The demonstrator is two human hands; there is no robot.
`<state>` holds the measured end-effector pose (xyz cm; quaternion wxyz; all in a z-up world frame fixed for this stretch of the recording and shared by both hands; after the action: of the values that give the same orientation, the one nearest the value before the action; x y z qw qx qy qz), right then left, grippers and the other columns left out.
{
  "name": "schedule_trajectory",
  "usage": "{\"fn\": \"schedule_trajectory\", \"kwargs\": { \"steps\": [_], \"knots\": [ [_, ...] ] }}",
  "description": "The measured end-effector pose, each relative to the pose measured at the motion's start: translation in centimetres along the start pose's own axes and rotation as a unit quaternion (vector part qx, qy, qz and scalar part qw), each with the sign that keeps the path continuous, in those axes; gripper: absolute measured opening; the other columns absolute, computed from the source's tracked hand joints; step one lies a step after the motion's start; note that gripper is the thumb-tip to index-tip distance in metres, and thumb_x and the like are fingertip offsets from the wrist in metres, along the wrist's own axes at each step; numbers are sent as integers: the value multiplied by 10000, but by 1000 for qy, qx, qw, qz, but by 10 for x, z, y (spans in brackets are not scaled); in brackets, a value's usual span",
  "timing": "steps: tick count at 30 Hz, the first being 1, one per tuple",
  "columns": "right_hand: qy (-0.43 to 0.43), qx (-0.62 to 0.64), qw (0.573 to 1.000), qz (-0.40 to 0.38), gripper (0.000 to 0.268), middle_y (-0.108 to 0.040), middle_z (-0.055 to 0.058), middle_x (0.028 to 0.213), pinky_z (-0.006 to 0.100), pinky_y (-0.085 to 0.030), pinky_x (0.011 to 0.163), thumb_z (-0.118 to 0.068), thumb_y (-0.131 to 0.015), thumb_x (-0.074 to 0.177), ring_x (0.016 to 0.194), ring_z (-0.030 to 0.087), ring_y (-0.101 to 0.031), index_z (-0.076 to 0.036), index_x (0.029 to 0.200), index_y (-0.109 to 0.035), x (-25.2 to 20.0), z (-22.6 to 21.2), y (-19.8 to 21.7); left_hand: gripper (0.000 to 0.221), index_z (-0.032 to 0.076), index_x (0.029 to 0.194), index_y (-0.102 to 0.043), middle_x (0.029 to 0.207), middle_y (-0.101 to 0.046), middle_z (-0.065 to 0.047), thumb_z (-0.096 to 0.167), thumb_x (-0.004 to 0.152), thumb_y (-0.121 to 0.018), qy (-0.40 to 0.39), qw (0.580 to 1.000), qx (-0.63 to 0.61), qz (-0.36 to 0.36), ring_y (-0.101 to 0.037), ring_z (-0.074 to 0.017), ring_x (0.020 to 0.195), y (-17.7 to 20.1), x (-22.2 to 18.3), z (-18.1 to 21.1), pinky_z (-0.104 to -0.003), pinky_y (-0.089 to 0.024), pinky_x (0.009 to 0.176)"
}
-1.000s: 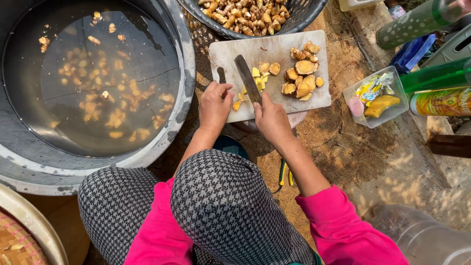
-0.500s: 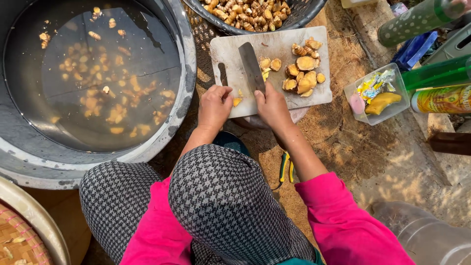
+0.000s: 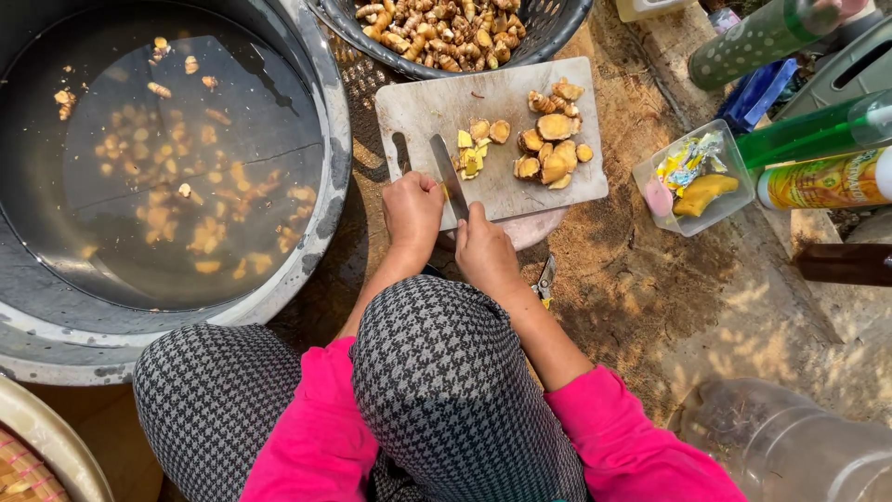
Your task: Chopping turmeric on a cutting board using a knife and placing slices in a bowl.
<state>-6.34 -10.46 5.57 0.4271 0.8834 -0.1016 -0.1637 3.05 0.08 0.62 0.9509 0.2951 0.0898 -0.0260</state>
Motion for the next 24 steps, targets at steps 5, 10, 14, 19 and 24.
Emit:
{"fn": "schedule_trajectory", "kwargs": {
  "steps": [5, 10, 14, 19, 24],
  "knots": [
    [-10, -46, 998, -35, 186, -683, 301, 770, 624, -514, 715, -172, -550, 1005, 785, 525, -667, 0, 1041, -489, 7, 4, -11, 98, 94, 796, -801, 748, -749, -145, 170, 794, -740, 22, 998, 49, -33, -731, -314, 707, 15, -6, 10, -444, -577, 712],
    [43, -17, 999, 5, 208, -679, 305, 782, 613, -514, 709, -186, -580, 990, 783, 530, -663, 2, 1058, -521, 59, 16, -9, 108, 108, 827, -804, 754, -754, -134, 195, 795, -748, 2, 998, 59, -25, -733, -312, 724, 5, -2, 1, -444, -574, 728],
    [35, 23, 999, -8, 215, -672, 308, 791, 598, -516, 719, -200, -595, 1006, 812, 529, -662, 4, 1039, -535, 38, 17, -9, 111, 107, 843, -795, 783, -755, -128, 201, 814, -745, -15, 999, 29, -23, -741, -312, 748, 8, -4, -13, -435, -582, 743],
    [23, -5, 1000, -20, 221, -668, 307, 783, 613, -509, 735, -194, -585, 1006, 809, 529, -662, 11, 1051, -516, 19, 11, -15, 101, 98, 820, -784, 790, -760, -127, 189, 822, -741, -3, 999, 21, -24, -742, -316, 758, 6, 0, -5, -447, -578, 735],
    [25, -30, 999, -8, 211, -685, 295, 810, 626, -506, 745, -198, -569, 1005, 826, 527, -662, 0, 1051, -513, 41, 2, -15, 104, 85, 837, -780, 810, -755, -143, 183, 838, -746, -13, 999, 33, -24, -734, -333, 775, 5, -5, 0, -458, -574, 737]
  ]
}}
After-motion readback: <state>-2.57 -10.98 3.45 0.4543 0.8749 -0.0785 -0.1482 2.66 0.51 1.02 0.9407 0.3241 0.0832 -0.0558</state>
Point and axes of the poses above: each hand's wrist, its own x-axis towards the middle knuckle, its own y-axis out of the back of the hand, z = x × y, the point moved 4 cm from there along x, towards the middle knuckle
